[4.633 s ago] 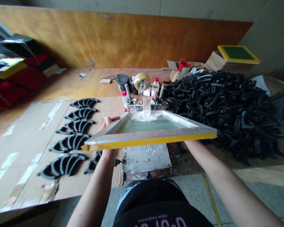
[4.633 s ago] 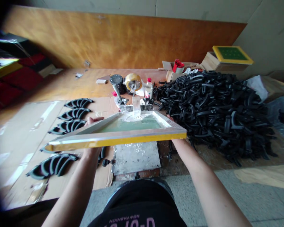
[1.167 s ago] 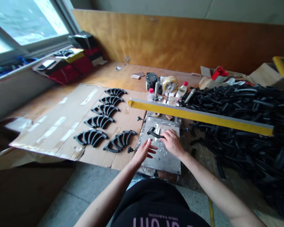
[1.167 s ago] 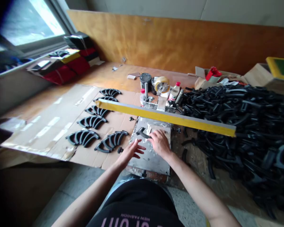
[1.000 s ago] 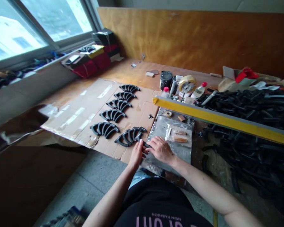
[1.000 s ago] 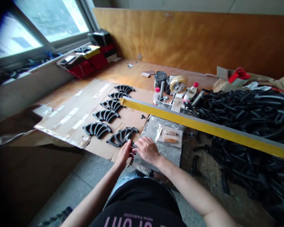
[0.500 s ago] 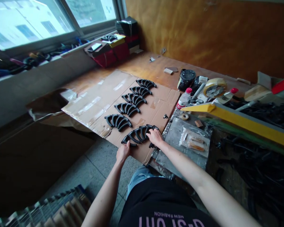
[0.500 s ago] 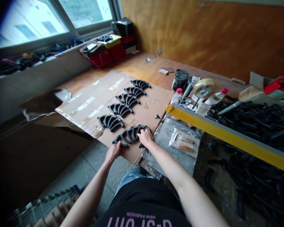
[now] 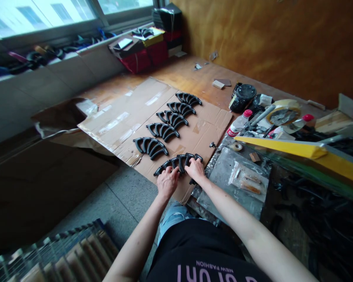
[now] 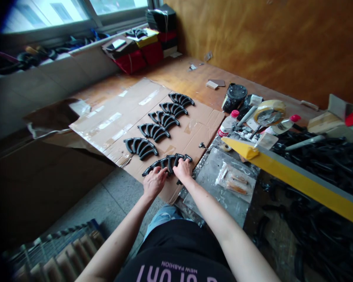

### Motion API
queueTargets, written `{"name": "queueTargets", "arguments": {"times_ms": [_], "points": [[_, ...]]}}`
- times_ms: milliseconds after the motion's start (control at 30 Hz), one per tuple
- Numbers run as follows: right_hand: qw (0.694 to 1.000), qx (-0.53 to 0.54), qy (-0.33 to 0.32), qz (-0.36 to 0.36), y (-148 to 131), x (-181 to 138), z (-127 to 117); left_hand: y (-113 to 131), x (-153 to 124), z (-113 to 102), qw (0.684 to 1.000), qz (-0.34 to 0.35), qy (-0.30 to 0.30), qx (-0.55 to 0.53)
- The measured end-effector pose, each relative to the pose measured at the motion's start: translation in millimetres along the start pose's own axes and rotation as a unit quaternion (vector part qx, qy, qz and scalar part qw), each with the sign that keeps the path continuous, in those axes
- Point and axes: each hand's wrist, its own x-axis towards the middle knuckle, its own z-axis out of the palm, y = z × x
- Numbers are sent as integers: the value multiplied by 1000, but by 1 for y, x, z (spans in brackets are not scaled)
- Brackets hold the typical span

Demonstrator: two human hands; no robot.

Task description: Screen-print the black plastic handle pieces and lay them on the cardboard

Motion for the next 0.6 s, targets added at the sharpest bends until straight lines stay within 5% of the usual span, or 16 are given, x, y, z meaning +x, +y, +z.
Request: {"name": "queueTargets", "arguments": {"times_ms": [600], "points": [[1000,-26,-16,-7,12,-4,-8,8,19,2,999,-51,-5,-4]]}}
